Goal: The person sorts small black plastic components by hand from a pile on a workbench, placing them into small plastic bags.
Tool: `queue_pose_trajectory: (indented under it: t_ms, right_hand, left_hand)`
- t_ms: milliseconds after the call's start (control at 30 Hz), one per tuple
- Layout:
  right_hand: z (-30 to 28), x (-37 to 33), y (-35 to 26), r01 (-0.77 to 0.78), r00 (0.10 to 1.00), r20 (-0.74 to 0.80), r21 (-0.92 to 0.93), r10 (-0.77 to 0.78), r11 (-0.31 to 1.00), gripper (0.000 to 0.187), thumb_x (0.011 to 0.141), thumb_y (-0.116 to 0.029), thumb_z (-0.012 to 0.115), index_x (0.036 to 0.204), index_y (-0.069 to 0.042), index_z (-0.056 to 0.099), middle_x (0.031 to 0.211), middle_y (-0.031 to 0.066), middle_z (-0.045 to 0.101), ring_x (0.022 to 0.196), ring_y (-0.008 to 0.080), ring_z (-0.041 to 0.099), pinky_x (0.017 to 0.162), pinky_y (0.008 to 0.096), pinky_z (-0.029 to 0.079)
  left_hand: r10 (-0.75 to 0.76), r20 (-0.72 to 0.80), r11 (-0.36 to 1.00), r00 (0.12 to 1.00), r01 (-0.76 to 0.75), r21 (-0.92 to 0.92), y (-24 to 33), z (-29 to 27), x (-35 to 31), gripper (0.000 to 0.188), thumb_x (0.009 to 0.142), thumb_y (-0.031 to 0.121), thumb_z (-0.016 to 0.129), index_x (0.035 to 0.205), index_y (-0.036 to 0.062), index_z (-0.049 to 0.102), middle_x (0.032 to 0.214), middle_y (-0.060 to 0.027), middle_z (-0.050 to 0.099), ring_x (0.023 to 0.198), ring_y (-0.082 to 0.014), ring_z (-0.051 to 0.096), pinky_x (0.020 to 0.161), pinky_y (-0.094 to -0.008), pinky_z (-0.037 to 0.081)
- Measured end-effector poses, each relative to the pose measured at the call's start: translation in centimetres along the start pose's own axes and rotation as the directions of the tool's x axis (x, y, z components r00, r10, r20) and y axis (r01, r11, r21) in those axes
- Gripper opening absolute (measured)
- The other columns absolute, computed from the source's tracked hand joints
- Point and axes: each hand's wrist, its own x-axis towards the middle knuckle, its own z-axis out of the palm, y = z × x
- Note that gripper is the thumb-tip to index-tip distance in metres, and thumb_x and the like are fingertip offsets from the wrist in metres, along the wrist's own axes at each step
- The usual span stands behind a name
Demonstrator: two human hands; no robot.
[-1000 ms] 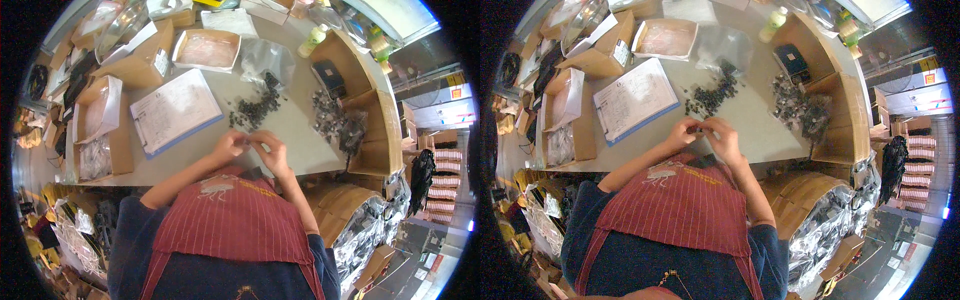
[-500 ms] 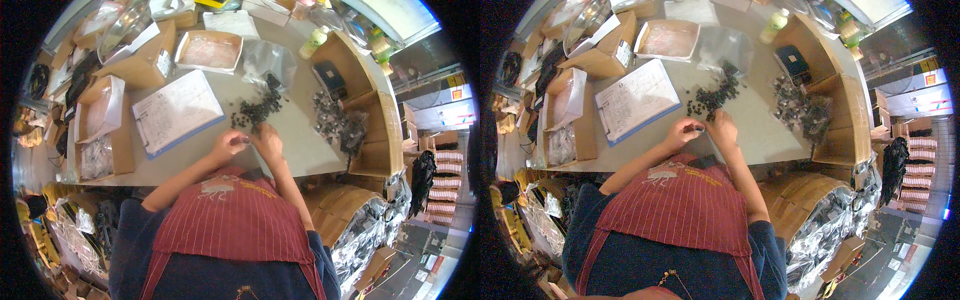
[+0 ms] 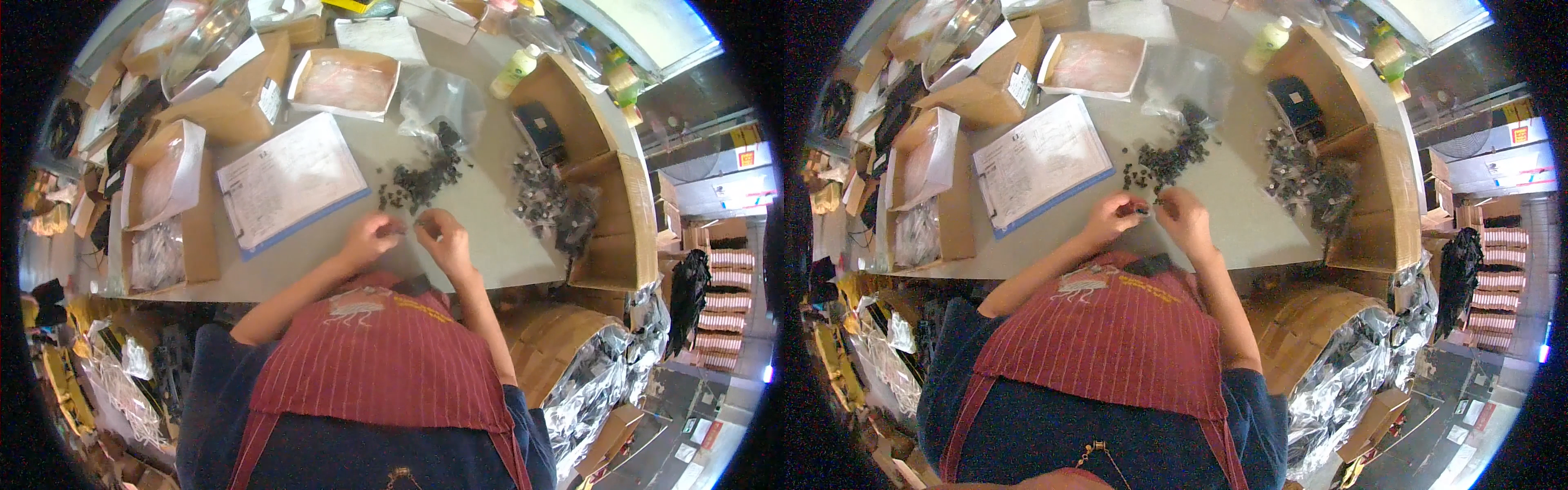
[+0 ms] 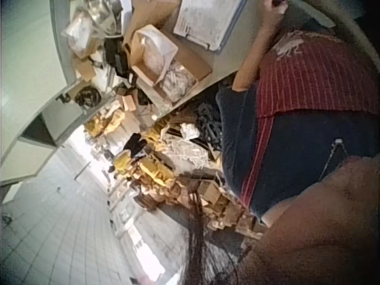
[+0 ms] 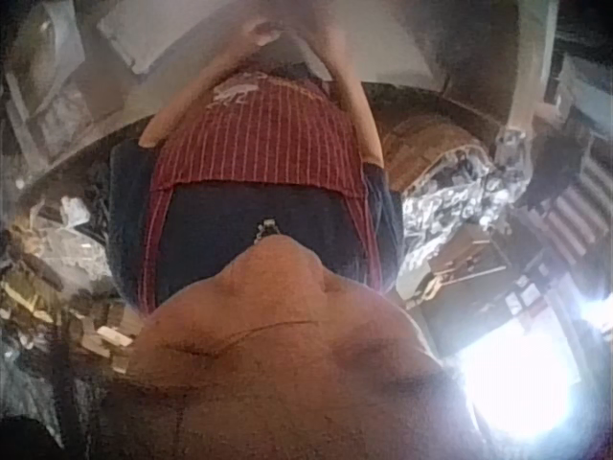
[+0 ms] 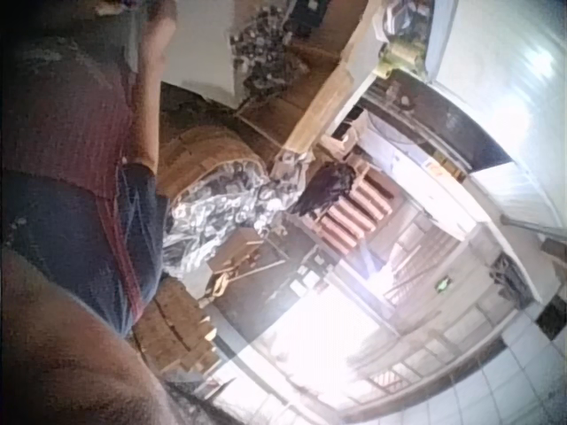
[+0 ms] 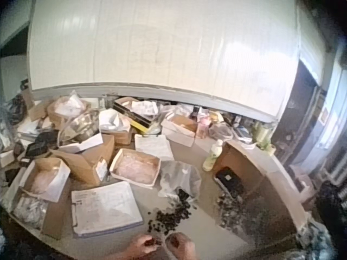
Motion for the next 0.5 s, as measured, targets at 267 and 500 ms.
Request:
queue_pose_trajectory:
  t_ms: [267,500]
  right_hand:
    - [-1.6,0.2,-2.4,0.254,0.963,0.128,-0.126,-0.238,0.959,0.024,0.082,0.0,0.067,0.106,-0.004,0.067,0.1,0.0109,0.065,0.088,0.0265,0.064,0.076,0.0361,0.054]
    - [-0.7,1.1,-2.6,0.389,0.92,0.164,-0.247,-0.357,0.888,0.013,0.086,-0.002,0.066,0.099,-0.005,0.068,0.106,0.0151,0.065,0.094,0.037,0.062,0.081,0.0422,0.052]
  left_hand:
    - [0.061,0.027,0.997,0.998,-0.062,0.046,0.5,-0.1,0.4,0.034,0.08,0.004,0.068,0.114,0.0044,0.068,0.105,-0.0088,0.063,0.103,-0.0199,0.063,0.09,-0.0349,0.051]
    - [0.326,0.022,0.936,0.945,-0.326,0.13,-0.3,-0.5,1.1,0.019,0.09,0.016,0.067,0.104,0.003,0.071,0.104,-0.012,0.068,0.099,-0.0237,0.064,0.087,-0.0371,0.051]
